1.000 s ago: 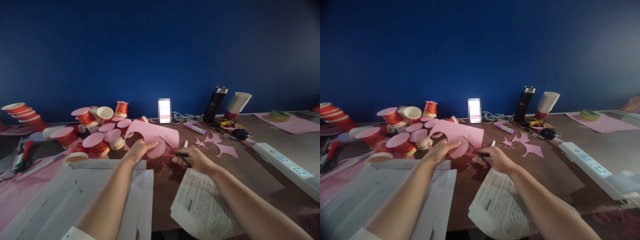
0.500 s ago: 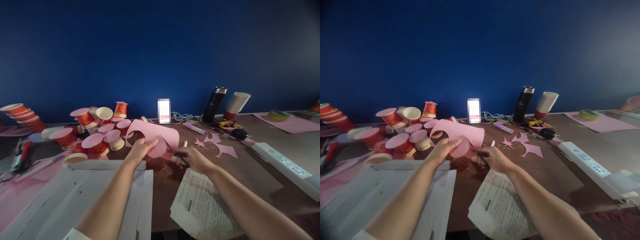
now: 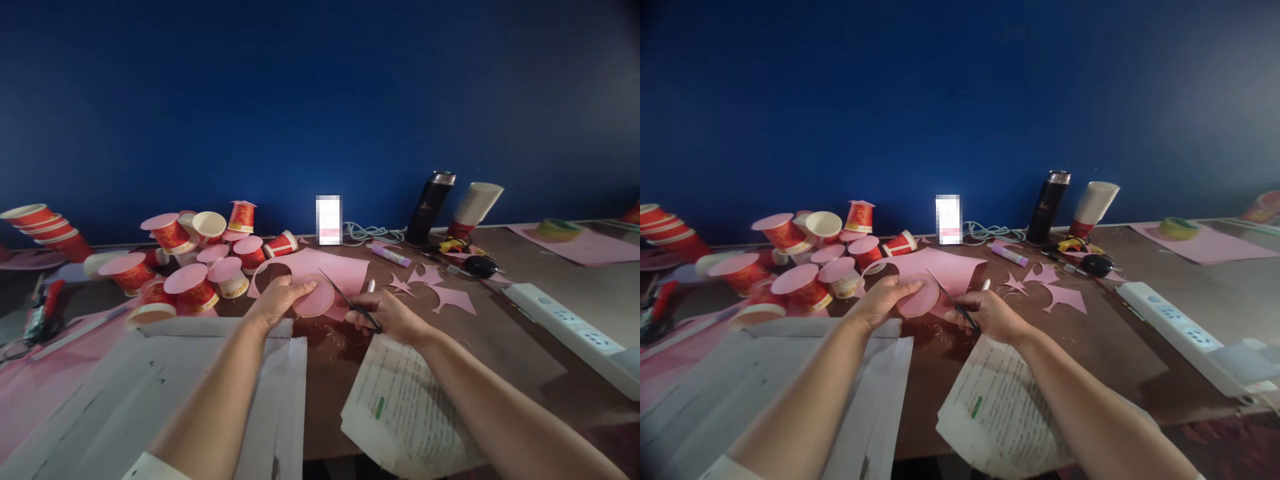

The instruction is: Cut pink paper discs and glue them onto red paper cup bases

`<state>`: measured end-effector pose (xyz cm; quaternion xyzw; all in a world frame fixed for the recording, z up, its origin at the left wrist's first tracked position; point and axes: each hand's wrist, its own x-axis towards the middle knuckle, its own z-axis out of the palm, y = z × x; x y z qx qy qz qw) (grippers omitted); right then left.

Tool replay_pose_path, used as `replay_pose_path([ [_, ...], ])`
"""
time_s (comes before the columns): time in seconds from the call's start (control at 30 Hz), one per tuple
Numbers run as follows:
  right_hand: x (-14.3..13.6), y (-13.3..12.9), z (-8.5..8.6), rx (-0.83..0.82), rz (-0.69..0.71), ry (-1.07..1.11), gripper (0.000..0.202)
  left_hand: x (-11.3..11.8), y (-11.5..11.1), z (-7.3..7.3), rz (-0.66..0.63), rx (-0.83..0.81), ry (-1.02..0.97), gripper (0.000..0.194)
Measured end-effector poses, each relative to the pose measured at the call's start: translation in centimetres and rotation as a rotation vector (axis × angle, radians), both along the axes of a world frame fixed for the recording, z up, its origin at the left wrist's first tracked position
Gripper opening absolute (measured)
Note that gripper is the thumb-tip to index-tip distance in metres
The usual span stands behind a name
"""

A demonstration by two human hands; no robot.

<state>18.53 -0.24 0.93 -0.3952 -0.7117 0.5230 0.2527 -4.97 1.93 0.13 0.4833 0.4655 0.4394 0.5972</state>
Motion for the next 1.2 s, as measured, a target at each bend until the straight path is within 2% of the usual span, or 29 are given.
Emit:
replay_pose_path([
  [0.3,0.5,0.4,-0.7,0.052,0.007,-0.047,0.045,0.0,0.1,0.0,-0.018,0.033,0.002,0.042],
  [0.6,0.4,0.0,0.5,0.017,0.008,-0.044,0.047,-0.4,0.0,0.4,-0.055,0.013,0.023,0.042],
  [1.0,0.5,-0.1,0.8,-0.038,0.018,-0.01,0.042,-0.9,0.0,0.5,-0.118,0.042,0.016,0.046],
  [1.2,0.7,0.0,0.6,-0.027,0.028,-0.029,0.041,-1.2,0.3,0.3,-0.107,0.056,0.003,0.05],
])
